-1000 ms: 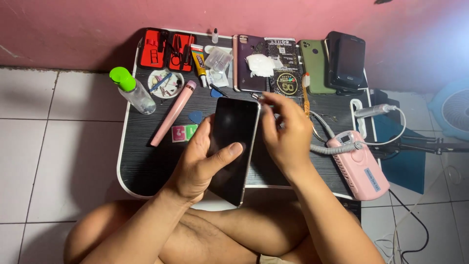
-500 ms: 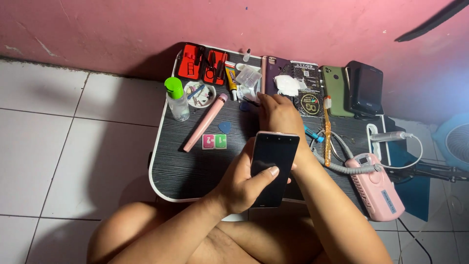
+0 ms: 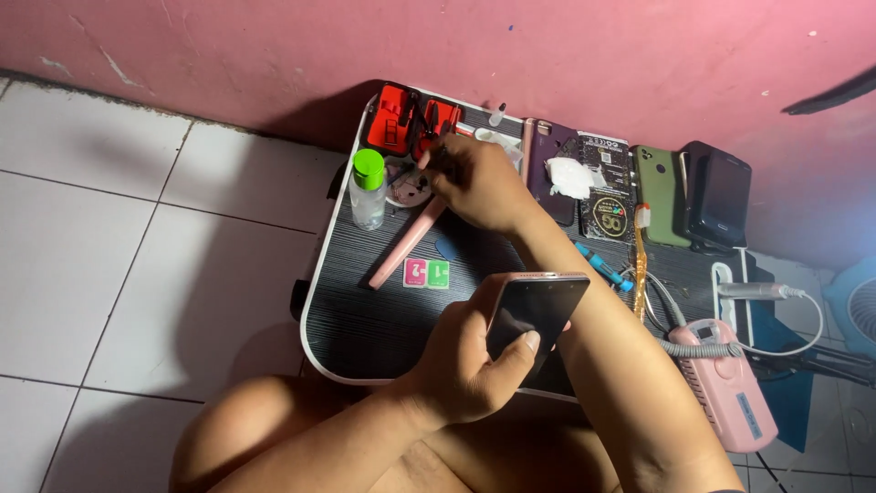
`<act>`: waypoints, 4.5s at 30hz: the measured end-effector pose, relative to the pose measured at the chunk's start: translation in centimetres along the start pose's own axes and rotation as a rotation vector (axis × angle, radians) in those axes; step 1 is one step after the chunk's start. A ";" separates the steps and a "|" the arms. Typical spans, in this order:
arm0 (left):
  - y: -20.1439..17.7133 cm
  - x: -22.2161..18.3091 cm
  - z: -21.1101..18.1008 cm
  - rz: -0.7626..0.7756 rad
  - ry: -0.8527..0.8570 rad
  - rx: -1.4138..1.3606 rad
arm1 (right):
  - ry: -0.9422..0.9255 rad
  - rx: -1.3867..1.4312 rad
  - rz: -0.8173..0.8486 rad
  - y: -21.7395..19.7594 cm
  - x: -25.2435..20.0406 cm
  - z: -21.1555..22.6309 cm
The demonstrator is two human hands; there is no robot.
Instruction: The person uses a screwdriver to tighten screws on the internal components of a disassembled smartphone. They then reassemble the device by aligning the screen and back cover, securing the casing, and finally cleaning the exterior with a toothbrush.
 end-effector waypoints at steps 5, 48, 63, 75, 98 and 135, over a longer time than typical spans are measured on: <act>-0.8 0.6 0.6 -0.143 -0.008 -0.094 | -0.117 -0.148 0.088 1.4 1.1 -0.7; 1.6 0.9 2.1 -0.026 0.201 0.295 | 0.034 0.805 -0.589 -5.4 -18.8 4.5; 2.1 0.8 2.3 -0.017 0.194 0.288 | 0.042 0.771 -0.542 -5.9 -19.3 4.4; 3.1 0.9 2.8 0.118 0.018 0.257 | 0.073 0.667 -0.567 -7.9 -20.4 2.3; 3.4 0.9 3.0 0.161 0.008 0.171 | -0.063 0.653 -0.708 -6.5 -20.2 0.3; 4.1 0.7 3.7 0.178 -0.149 0.127 | -0.159 0.971 -0.597 -5.0 -21.3 -1.6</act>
Point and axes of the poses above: each hand's wrist, its own x-axis towards the middle knuckle, its own y-axis out of the palm, z = x × y, the point moved 2 cm from there along x, towards the middle knuckle, and after that the axes turned 5 degrees about x, right-handed, at the moved point
